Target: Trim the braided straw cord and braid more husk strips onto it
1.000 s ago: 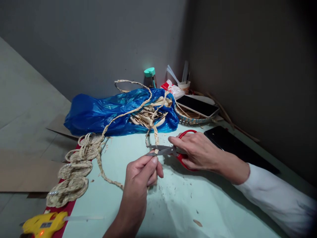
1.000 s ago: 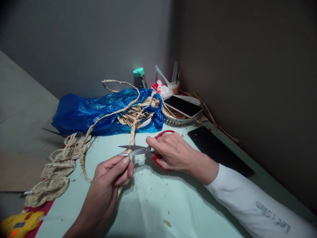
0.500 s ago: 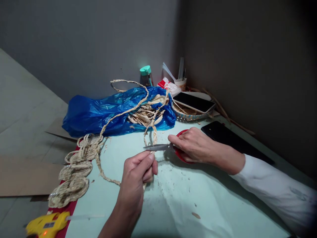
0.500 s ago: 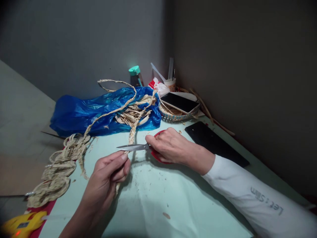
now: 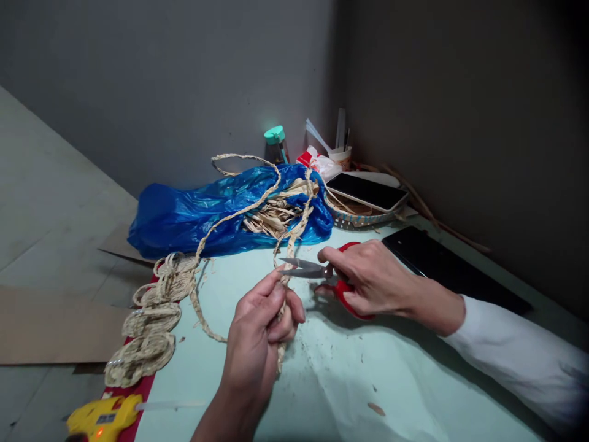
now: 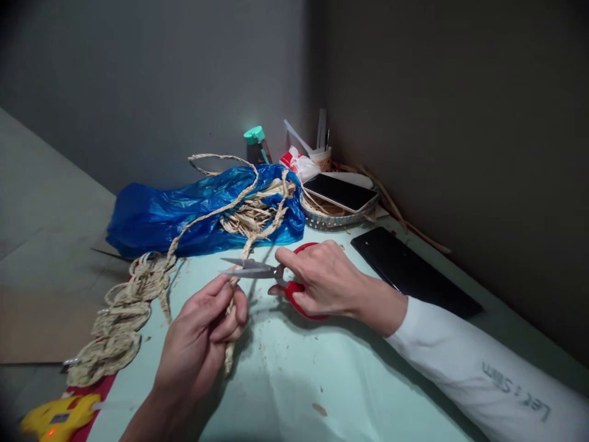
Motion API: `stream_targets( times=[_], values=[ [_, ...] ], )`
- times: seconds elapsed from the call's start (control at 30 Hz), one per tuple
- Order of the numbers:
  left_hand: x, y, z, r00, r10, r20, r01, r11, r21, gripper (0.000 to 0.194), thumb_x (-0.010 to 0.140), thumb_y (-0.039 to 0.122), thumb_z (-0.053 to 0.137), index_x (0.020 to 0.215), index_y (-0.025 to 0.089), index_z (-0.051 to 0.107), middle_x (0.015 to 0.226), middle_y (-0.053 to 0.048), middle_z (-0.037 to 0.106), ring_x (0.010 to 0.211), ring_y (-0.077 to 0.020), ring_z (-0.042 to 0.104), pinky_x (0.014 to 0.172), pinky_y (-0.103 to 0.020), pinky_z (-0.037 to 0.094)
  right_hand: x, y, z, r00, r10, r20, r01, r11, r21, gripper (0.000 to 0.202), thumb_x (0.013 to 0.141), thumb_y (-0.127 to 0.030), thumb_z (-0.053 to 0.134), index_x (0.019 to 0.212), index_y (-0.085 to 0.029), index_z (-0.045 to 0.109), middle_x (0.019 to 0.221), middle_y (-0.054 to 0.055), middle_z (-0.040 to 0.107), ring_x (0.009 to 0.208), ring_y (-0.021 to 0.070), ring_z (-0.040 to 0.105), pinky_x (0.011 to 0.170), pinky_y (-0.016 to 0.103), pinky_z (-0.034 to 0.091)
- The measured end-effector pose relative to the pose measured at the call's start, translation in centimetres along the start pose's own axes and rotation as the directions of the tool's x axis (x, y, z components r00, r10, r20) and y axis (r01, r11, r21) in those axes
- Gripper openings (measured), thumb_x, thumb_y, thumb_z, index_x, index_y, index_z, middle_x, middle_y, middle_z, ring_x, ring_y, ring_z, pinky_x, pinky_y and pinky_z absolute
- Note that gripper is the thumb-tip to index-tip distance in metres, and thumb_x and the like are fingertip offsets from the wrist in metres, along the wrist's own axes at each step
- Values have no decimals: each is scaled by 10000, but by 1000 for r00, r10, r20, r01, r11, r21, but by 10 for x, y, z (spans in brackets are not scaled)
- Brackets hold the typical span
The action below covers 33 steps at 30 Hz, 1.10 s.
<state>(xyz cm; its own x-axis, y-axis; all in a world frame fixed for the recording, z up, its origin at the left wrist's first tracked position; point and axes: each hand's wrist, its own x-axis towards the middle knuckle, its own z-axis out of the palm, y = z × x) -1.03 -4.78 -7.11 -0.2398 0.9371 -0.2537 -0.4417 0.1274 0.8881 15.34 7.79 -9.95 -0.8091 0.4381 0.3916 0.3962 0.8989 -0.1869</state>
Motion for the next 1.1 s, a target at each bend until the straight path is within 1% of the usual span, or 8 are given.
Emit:
stream_targets(
  times=[0.13, 0.23, 0.4, 0.53, 0.7, 0.83, 1.03, 1.1],
  values=[
    [0, 1, -3, 998, -29, 63, 33, 996, -77, 259, 847, 196, 577, 1085, 121, 650, 596, -6, 588, 412, -11, 153, 447, -183, 149, 0, -3, 5, 999, -40, -9, 40, 999, -36, 160, 751, -304, 514, 856, -186, 537, 590, 2, 519, 506, 148, 392, 531, 287, 159],
    [-1, 2, -3, 995, -47, 87, 58, 990, -126, 284, 843, 159, 556, 1107, 123, 654, 571, 5, 576, 410, -12, 152, 457, -186, 170, 0, -3, 6, 999, -38, -20, 37, 997, -69, 238, 717, -275, 494, 917, -169, 568, 622, 28, 545, 531, 162, 417, 548, 290, 193],
    [-2, 0, -2, 990, -59, 126, 75, 989, -127, 256, 873, 169, 540, 1095, 123, 660, 556, 14, 559, 411, -17, 146, 452, -190, 171, -1, -2, 6, 999, -31, -16, 29, 996, -89, 331, 657, -236, 453, 953, -149, 574, 655, 61, 572, 553, 174, 433, 555, 299, 200],
    [-1, -2, -2, 989, -60, 133, 72, 993, -93, 197, 908, 201, 518, 1018, 123, 661, 568, 9, 563, 410, -19, 153, 439, -188, 163, -1, 0, 5, 999, -45, -10, 44, 995, -94, 295, 656, -229, 448, 919, -154, 558, 596, 32, 529, 509, 159, 386, 547, 300, 179],
    [-3, -2, -1, 991, -56, 124, 62, 997, -46, 176, 924, 207, 507, 976, 123, 653, 577, 12, 561, 418, -23, 155, 431, -183, 171, -2, 1, 6, 995, -88, -43, 82, 990, -116, 157, 681, -211, 450, 825, -188, 508, 553, 1, 493, 472, 142, 323, 530, 305, 142],
    [-5, -2, -1, 992, -47, 113, 48, 999, -10, 196, 934, 218, 497, 859, 119, 650, 585, 9, 559, 422, -20, 170, 438, -178, 196, -4, 0, 8, 993, -104, -57, 96, 987, -128, 92, 687, -184, 444, 773, -199, 474, 543, -4, 495, 466, 135, 322, 527, 306, 140],
    [-4, -1, 1, 993, -38, 116, 41, 999, -23, 212, 925, 223, 519, 780, 117, 632, 577, 12, 552, 419, -17, 169, 429, -177, 174, -2, -1, 8, 992, -115, -47, 108, 986, -124, 86, 670, -166, 437, 746, -204, 449, 522, -9, 495, 440, 132, 323, 509, 300, 132],
    [-4, 0, 1, 994, -40, 106, 41, 999, -15, 199, 924, 225, 521, 803, 115, 634, 580, 12, 552, 424, -18, 162, 432, -177, 169, -2, -1, 7, 991, -120, -52, 111, 984, -142, 72, 684, -164, 431, 742, -204, 449, 512, -7, 498, 429, 132, 321, 503, 299, 124]
  ],
)
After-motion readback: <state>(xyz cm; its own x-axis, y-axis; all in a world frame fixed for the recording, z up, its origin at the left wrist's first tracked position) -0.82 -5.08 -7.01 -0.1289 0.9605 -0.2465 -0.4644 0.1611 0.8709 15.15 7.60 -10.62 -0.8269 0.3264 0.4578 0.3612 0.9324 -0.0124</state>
